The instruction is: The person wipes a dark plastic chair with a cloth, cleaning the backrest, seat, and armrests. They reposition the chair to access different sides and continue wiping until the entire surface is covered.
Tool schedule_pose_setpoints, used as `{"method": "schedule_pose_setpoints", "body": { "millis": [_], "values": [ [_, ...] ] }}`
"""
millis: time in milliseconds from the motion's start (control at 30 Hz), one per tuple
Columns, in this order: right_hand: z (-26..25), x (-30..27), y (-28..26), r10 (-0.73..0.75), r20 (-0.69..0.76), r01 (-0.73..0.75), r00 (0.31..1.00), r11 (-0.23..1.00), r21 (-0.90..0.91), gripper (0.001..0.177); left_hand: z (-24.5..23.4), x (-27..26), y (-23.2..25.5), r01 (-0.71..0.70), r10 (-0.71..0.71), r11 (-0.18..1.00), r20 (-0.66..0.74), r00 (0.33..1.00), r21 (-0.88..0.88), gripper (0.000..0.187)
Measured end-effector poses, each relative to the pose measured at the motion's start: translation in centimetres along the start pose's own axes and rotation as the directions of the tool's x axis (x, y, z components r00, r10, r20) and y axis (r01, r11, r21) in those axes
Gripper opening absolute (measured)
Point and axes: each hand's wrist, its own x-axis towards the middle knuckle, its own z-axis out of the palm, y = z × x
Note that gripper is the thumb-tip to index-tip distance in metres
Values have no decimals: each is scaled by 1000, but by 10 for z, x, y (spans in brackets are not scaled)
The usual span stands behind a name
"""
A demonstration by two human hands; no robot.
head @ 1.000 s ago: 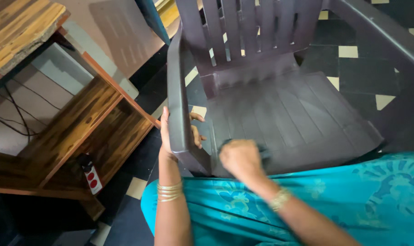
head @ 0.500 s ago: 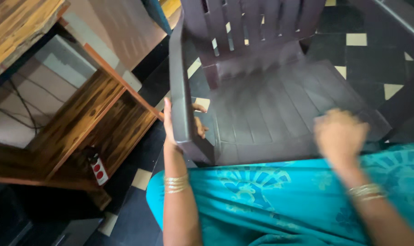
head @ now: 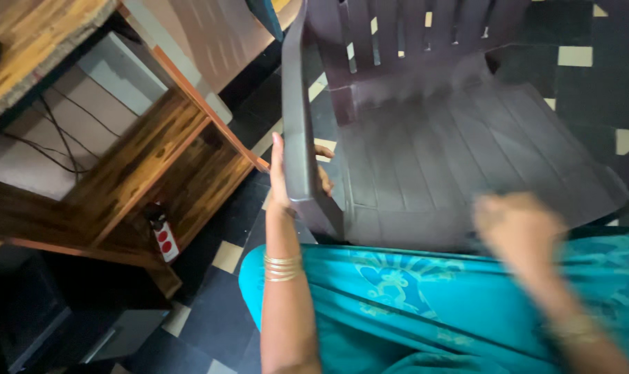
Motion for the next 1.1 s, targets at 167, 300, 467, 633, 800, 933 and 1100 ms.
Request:
{"method": "schedule_pose_setpoints", "body": {
  "millis": [167,300,467,633,800,933,1100],
  "values": [
    [14,2,57,70,-144,-101,987,970,-223,40,-4,3,-5,-23,23,999,26,999,-23,108],
    [17,-17,-85,-267,-100,274,959,960,66,27,-5,5,-5,-26,27,999,41,999,-24,108],
    [-10,-12,-196,-444,-197,485,874,771,413,23,-1,1,-5,-34,34,999,-26,999,-13,108],
    [-14,39,-197,-408,-99,398,908,762,511,14,0,-1,-4,-8,7,1000,-67,998,-23,104],
    [-18,24,-209,-454,-199,494,868,755,431,19,1,-5,-7,-57,52,997,-93,994,-50,100],
    [-19,-23,-203,-444,-228,499,866,754,427,23,-6,-2,-14,-93,92,994,-14,996,-61,101],
    [11,26,-208,-426,-51,402,903,798,448,23,-16,3,-30,-143,136,985,-77,988,-97,90]
  ]
}}
